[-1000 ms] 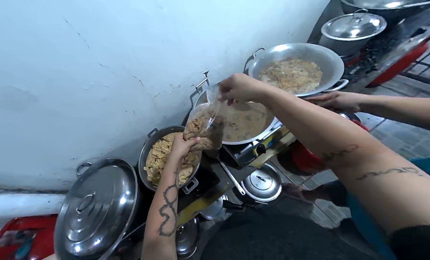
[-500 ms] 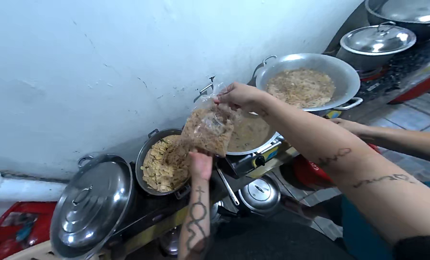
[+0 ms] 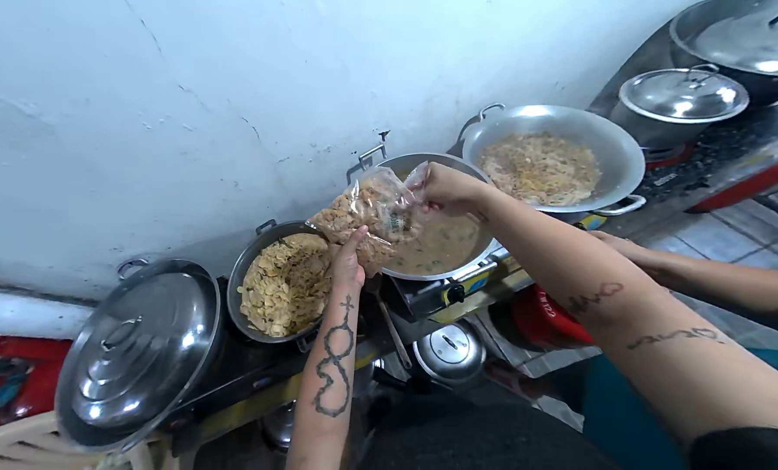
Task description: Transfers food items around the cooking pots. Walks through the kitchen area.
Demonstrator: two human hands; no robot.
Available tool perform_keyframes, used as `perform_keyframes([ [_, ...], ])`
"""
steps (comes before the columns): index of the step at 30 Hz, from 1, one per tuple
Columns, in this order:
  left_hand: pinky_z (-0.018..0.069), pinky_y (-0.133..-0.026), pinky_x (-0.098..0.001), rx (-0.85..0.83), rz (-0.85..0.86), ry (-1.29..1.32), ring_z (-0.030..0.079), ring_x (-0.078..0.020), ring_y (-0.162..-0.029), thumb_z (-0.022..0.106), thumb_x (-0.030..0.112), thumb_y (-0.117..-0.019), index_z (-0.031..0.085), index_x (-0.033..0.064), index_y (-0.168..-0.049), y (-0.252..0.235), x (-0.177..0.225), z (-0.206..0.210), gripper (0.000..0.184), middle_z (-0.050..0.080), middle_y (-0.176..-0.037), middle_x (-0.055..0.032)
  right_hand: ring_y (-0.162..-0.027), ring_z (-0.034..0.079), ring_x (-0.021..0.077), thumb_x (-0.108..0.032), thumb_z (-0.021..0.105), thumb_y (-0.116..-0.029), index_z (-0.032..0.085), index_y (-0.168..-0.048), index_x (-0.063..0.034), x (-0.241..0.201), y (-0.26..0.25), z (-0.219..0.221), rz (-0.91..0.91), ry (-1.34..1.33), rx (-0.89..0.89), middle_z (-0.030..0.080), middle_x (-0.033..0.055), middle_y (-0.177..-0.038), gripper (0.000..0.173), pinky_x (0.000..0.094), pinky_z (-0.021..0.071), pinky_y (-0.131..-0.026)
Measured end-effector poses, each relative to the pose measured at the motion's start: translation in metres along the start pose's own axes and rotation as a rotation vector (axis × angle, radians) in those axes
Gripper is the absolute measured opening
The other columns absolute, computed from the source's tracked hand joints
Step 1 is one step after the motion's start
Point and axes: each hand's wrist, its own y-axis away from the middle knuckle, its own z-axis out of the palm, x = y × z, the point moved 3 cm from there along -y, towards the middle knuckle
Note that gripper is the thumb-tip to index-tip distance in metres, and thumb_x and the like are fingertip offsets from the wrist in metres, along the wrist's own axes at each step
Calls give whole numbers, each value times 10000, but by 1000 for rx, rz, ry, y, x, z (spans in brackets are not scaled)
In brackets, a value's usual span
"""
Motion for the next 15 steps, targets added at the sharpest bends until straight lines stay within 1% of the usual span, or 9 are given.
perform_keyframes([
  [2, 559, -910, -409, 7, 12, -37, 641, -211, -1075, 772, 35, -882, 478, 60, -1401, -4, 2, 1, 597, 625, -1249, -134, -516, 502, 55, 99, 608, -932, 721, -1073, 22, -2, -4, 4, -3, 32, 55, 626, 51, -713, 196, 213, 452, -509],
  [4, 561, -907, -415, 24, 22, -45, 646, -214, -1070, 790, 47, -869, 499, 53, -1378, -9, 4, 0, 586, 635, -1236, -133, -518, 504, 44, 106, 600, -926, 726, -1041, 24, 1, -9, 7, -37, -9, 96, 627, 35, -697, 189, 210, 450, -513],
  [5, 565, -894, -415, 32, 29, -42, 652, -214, -1051, 790, 46, -868, 516, 49, -1357, -12, 4, -1, 561, 644, -1213, -134, -522, 500, 31, 86, 602, -938, 727, -1038, 20, 4, -11, 7, -53, -52, 111, 626, 21, -696, 174, 200, 442, -512],
  [7, 583, -864, -418, 45, 38, -32, 671, -213, -1009, 790, 50, -867, 547, 47, -1325, -21, 3, -7, 518, 668, -1161, -132, -549, 495, 19, -2, 615, -994, 723, -1082, 10, 11, -16, 2, -44, -148, 156, 631, 9, -744, 140, 190, 440, -526],
  [9, 579, -881, -424, 48, 47, -40, 666, -218, -1036, 798, 49, -858, 520, 49, -1357, -29, 2, -15, 572, 660, -1191, -136, -583, 528, 25, -65, 622, -1013, 712, -1074, 1, 17, -19, -8, -35, -190, 236, 651, 14, -809, 127, 199, 469, -550],
  [10, 568, -902, -428, 46, 51, -49, 653, -224, -1066, 798, 42, -856, 497, 45, -1381, -31, 2, -19, 606, 644, -1223, -143, -626, 557, 44, -104, 634, -1018, 706, -1083, -5, 20, -19, -13, -14, -189, 272, 670, 31, -871, 139, 221, 488, -580],
  [12, 569, -895, -428, 58, 67, -74, 652, -225, -1059, 799, 26, -848, 509, 34, -1366, -35, 4, -23, 594, 646, -1213, -149, -735, 623, 101, -162, 624, -1037, 683, -1145, -9, 27, -22, -21, 28, -174, 355, 684, 80, -992, 197, 280, 536, -663],
  [13, 569, -897, -425, 60, 73, -91, 651, -221, -1063, 798, 26, -852, 513, 37, -1365, -37, 6, -24, 587, 645, -1216, -147, -788, 647, 142, -175, 602, -1051, 665, -1163, -4, 31, -24, -25, 41, -168, 406, 680, 110, -1034, 214, 322, 549, -705],
  [15, 548, -940, -419, 59, 81, -123, 624, -215, -1123, 785, 17, -862, 468, 50, -1421, -41, 11, -24, 644, 614, -1281, -149, -885, 689, 216, -167, 547, -1075, 614, -1212, 31, 41, -28, -30, 55, -193, 490, 657, 173, -1116, 251, 385, 586, -789],
])
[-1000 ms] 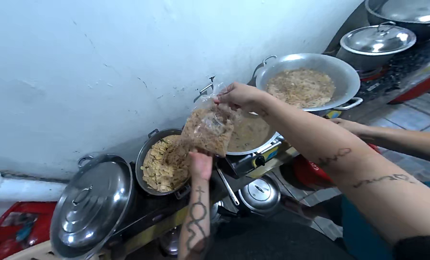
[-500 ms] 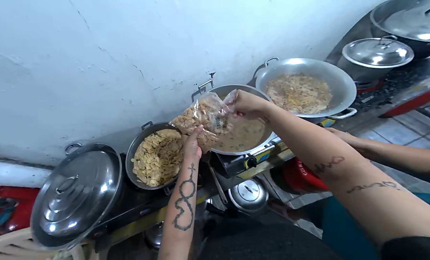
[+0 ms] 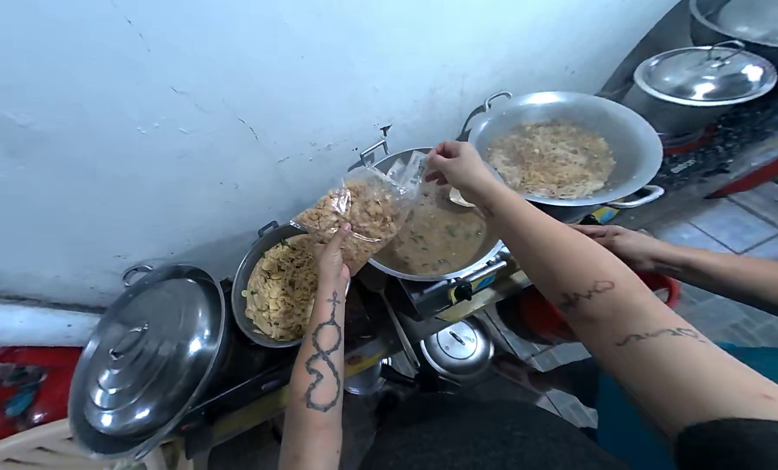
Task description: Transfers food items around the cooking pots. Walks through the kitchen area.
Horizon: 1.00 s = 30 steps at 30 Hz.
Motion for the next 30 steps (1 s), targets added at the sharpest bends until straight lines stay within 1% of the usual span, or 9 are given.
perform_keyframes([
  [2, 541, -959, -387, -7, 34, -26, 611, -190, -1132, 763, -30, -859, 434, 35, -1438, -9, 3, 2, 669, 595, -1290, -144, -869, 708, 220, -122, 540, -1067, 570, -1255, 46, 12, -3, -1, 10, -52, 98, 656, 189, -1107, 254, 380, 604, -793],
  [4, 559, -918, -359, -9, 72, -95, 637, -164, -1061, 761, -42, -855, 500, -1, -1361, -16, 9, 7, 570, 631, -1209, -136, -849, 707, 225, -36, 517, -1047, 498, -1376, 35, 31, 5, 6, 53, -115, 196, 653, 218, -1127, 337, 381, 605, -790],
  [6, 576, -882, -337, -24, 114, -173, 661, -149, -1001, 776, -49, -841, 554, -22, -1282, -22, 14, 15, 494, 660, -1135, -131, -851, 701, 233, 10, 475, -1036, 536, -1377, 33, 63, 17, 24, 127, -167, 253, 657, 232, -1136, 347, 396, 602, -805],
  [8, 594, -853, -341, -39, 133, -231, 685, -158, -959, 797, -43, -823, 583, -31, -1233, -27, 17, 24, 463, 680, -1093, -141, -882, 692, 211, -6, 461, -1052, 616, -1306, 48, 99, 28, 55, 236, -247, 199, 686, 206, -1129, 303, 385, 585, -844],
  [10, 595, -853, -354, -77, 137, -308, 687, -177, -949, 802, -31, -824, 579, -43, -1230, -32, 18, 34, 463, 676, -1091, -161, -869, 663, 159, -35, 461, -1063, 589, -1338, 38, 115, 40, 90, 350, -379, 79, 685, 165, -1107, 312, 337, 561, -830],
  [13, 561, -928, -420, -129, 165, -570, 687, -237, -1017, 841, 46, -820, 619, -52, -1231, -41, 16, 47, 477, 693, -1118, -199, -910, 652, 160, -66, 462, -1076, 504, -1419, 27, 100, 52, 119, 440, -617, -75, 640, 151, -1190, 357, 310, 553, -842],
  [16, 525, -965, -522, -164, 190, -817, 675, -318, -1070, 862, 166, -829, 631, -35, -1246, -44, 16, 59, 517, 696, -1130, -226, -894, 642, 170, -60, 440, -1063, 470, -1397, 10, 88, 49, 129, 479, -863, -79, 602, 127, -1117, 342, 312, 568, -825],
  [22, 507, -977, -558, -219, 310, -993, 680, -347, -1085, 857, 203, -836, 637, -23, -1270, -42, 25, 79, 537, 707, -1136, -228, -891, 629, 194, 38, 462, -971, 506, -1238, -7, 79, 37, 140, 530, -1230, 65, 575, 122, -1065, 274, 330, 578, -787],
  [30, 482, -977, -599, -235, 337, -1161, 665, -398, -1099, 843, 238, -853, 612, -11, -1341, -41, 33, 85, 595, 701, -1140, -253, -874, 628, 180, 55, 457, -969, 522, -1197, -45, 71, 27, 150, 496, -1398, 39, 590, 98, -1021, 258, 327, 567, -783],
])
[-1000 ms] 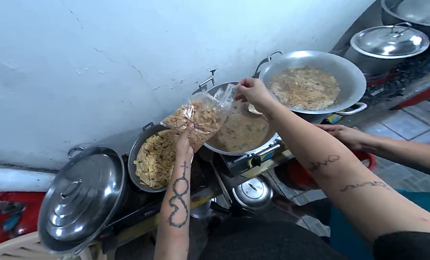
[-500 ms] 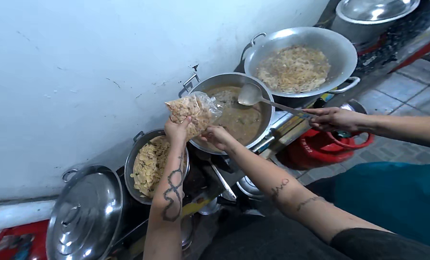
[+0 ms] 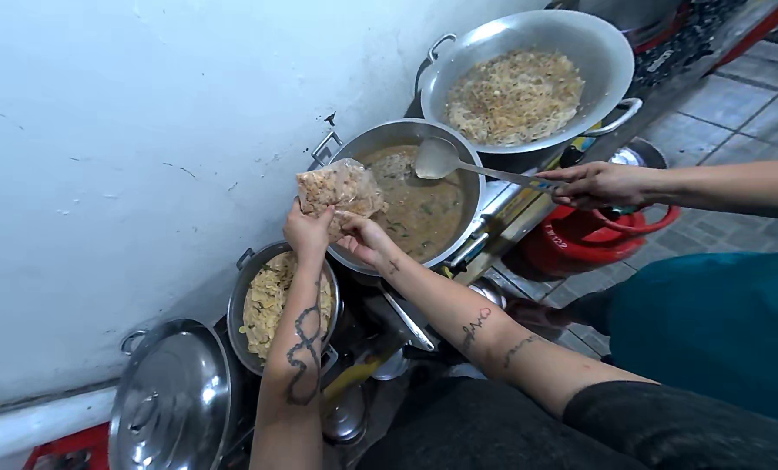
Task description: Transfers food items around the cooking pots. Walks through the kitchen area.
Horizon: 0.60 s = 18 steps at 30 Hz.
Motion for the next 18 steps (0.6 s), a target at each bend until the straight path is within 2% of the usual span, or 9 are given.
perform_keyframes([
  [4, 483, -994, -583, 30, 11, 35, 666, -388, -1104, 850, 207, -847, 618, -43, -1299, 3, -2, -2, 567, 695, -1145, -261, -890, 628, 180, 68, 464, -943, 521, -1184, -23, 3, -7, 0, -44, 35, -2, 598, 108, -1028, 264, 337, 562, -794],
  [8, 495, -984, -558, 71, -7, 80, 669, -372, -1086, 857, 173, -830, 612, -55, -1294, 3, -2, -8, 572, 691, -1142, -260, -860, 616, 159, 65, 458, -960, 530, -1149, -35, 2, -4, 7, -98, 88, -21, 591, 85, -997, 226, 318, 554, -781],
  [10, 503, -966, -550, 80, -21, 75, 674, -364, -1065, 862, 174, -828, 613, -50, -1282, 2, 0, -10, 564, 696, -1121, -254, -880, 624, 164, 58, 453, -967, 530, -1201, -36, 1, -9, 7, -108, 108, -55, 603, 91, -1033, 264, 333, 557, -785],
  [13, 510, -965, -542, 92, -28, 110, 678, -353, -1063, 865, 170, -824, 619, -47, -1283, 2, -5, -10, 564, 699, -1121, -248, -869, 628, 158, 32, 447, -991, 526, -1195, -45, 1, -7, 9, -79, 137, -59, 606, 84, -1015, 232, 324, 557, -779],
  [16, 528, -974, -444, 137, -24, 265, 676, -264, -1066, 861, 108, -817, 592, -59, -1295, 5, -16, -11, 573, 686, -1152, -227, -869, 625, 147, 24, 466, -999, 536, -1195, -36, 1, -3, 10, -87, 194, -64, 610, 77, -1014, 217, 310, 552, -784],
  [18, 567, -929, -347, 158, -24, 454, 678, -169, -1026, 849, 60, -814, 558, -47, -1301, 10, -29, -9, 577, 670, -1157, -174, -826, 608, 128, 28, 482, -997, 548, -1164, -31, 2, -1, 10, -99, 250, -56, 606, 63, -976, 189, 289, 538, -748],
])
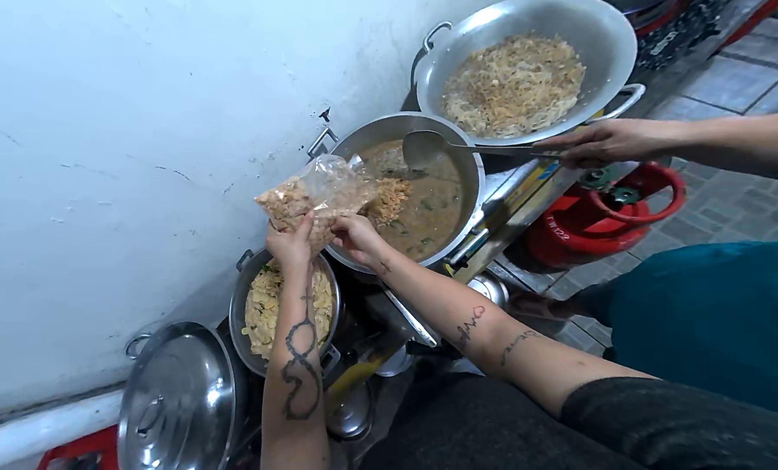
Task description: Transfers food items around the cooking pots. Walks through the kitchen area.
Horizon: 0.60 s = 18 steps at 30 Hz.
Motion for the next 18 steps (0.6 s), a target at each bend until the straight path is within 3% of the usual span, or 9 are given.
perform_keyframes([
  [3, 595, -870, -330, 31, -39, 271, 680, -127, -983, 805, 6, -836, 524, 0, -1316, 6, -21, -5, 556, 661, -1139, -99, -743, 599, 102, 19, 511, -1007, 552, -1152, -15, 2, 6, 1, -3, 87, 26, 607, 50, -899, 154, 254, 531, -684],
  [6, 615, -825, -355, 96, -105, 405, 698, -151, -939, 779, -31, -850, 529, 13, -1284, 12, -32, -9, 503, 677, -1088, -90, -803, 604, 113, -12, 507, -1024, 551, -1235, -25, 10, 12, -1, -14, 158, 3, 617, 64, -969, 216, 277, 538, -748],
  [9, 610, -832, -365, 124, -125, 432, 690, -163, -957, 762, -42, -860, 515, 15, -1305, 16, -38, -14, 512, 667, -1105, -97, -851, 597, 155, 6, 512, -1003, 559, -1245, -20, 17, 11, -1, -14, 199, 0, 606, 96, -1022, 248, 331, 535, -790],
  [13, 608, -830, -354, 150, -135, 443, 688, -154, -952, 753, -41, -870, 526, 13, -1293, 21, -41, -18, 483, 669, -1097, -94, -884, 604, 161, -2, 519, -1016, 561, -1269, -19, 20, 14, 1, -9, 237, -6, 612, 103, -1065, 257, 333, 535, -804],
  [18, 602, -840, -382, 156, -167, 486, 683, -182, -965, 746, -26, -881, 522, 11, -1311, 22, -43, -22, 486, 665, -1119, -114, -977, 627, 198, -3, 529, -987, 552, -1360, -43, 22, 21, 0, -36, 272, -32, 633, 135, -1204, 376, 375, 548, -840],
])
